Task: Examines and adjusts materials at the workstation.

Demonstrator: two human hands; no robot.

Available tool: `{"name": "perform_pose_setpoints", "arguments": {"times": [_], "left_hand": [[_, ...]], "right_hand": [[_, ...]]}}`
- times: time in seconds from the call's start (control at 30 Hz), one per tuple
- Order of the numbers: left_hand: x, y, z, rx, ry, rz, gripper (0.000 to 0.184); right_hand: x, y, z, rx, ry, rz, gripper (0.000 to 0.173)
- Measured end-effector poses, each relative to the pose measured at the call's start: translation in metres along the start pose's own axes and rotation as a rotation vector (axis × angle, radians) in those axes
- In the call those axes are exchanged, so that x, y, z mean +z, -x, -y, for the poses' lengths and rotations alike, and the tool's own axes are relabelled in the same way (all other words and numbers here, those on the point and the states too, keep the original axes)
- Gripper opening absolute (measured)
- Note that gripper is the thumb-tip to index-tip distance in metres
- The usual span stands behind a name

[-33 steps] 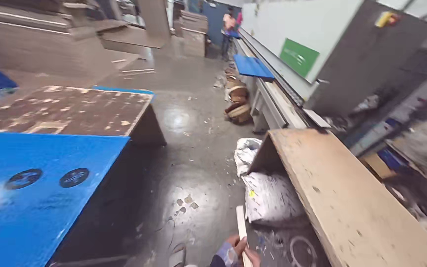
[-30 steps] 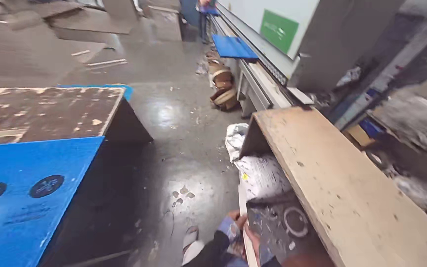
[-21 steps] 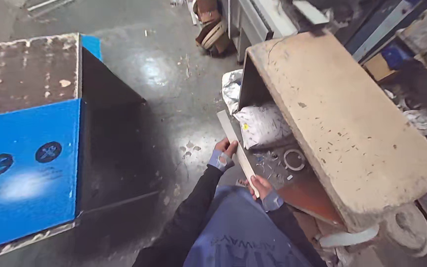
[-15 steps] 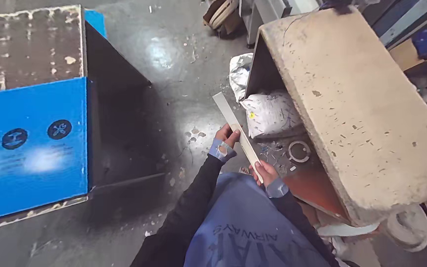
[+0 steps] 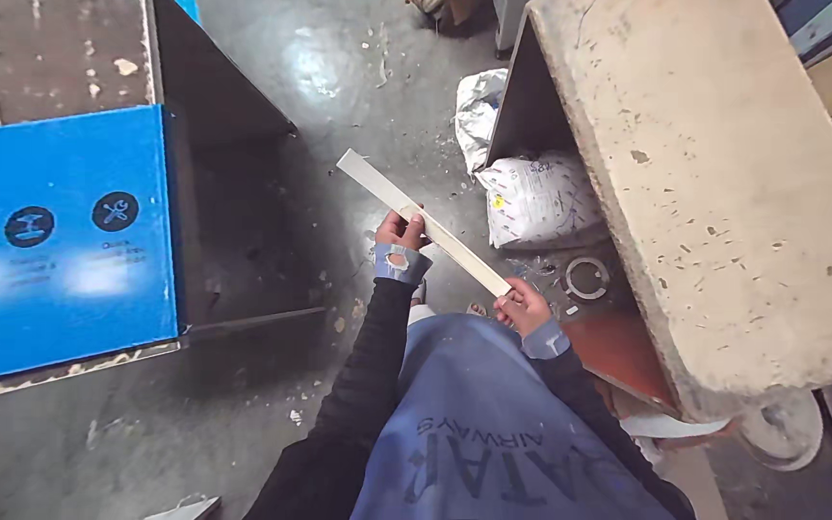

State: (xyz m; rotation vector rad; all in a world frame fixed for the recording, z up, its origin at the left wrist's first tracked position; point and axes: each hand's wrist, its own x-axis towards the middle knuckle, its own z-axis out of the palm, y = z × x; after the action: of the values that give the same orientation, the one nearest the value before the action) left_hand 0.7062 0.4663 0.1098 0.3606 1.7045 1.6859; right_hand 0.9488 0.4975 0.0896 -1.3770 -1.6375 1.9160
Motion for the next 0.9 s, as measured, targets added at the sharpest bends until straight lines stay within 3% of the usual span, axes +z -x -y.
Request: {"name": "perform_pose_setpoints", "arguments": {"times": [0.47,0.7,0.9], "left_hand": [[-0.004,0.004,0.006,-0.01,-0.001,0.003,0.028],[0.007,0.01,0.006,-0.057,0.021,0.089,0.039],[0.018,0.005,0.029,-0.121,0.072,0.182,0.029]], "right_hand": [[-0.003,-0.001,-0.005,-0.005,-0.019,0.015,0.031],[-0.001,-0.001,-0.004,0.015,0.025,0.009,0.031],[0.004,-0.001,-0.009,-0.015,0.074,0.013,0.031]]}}
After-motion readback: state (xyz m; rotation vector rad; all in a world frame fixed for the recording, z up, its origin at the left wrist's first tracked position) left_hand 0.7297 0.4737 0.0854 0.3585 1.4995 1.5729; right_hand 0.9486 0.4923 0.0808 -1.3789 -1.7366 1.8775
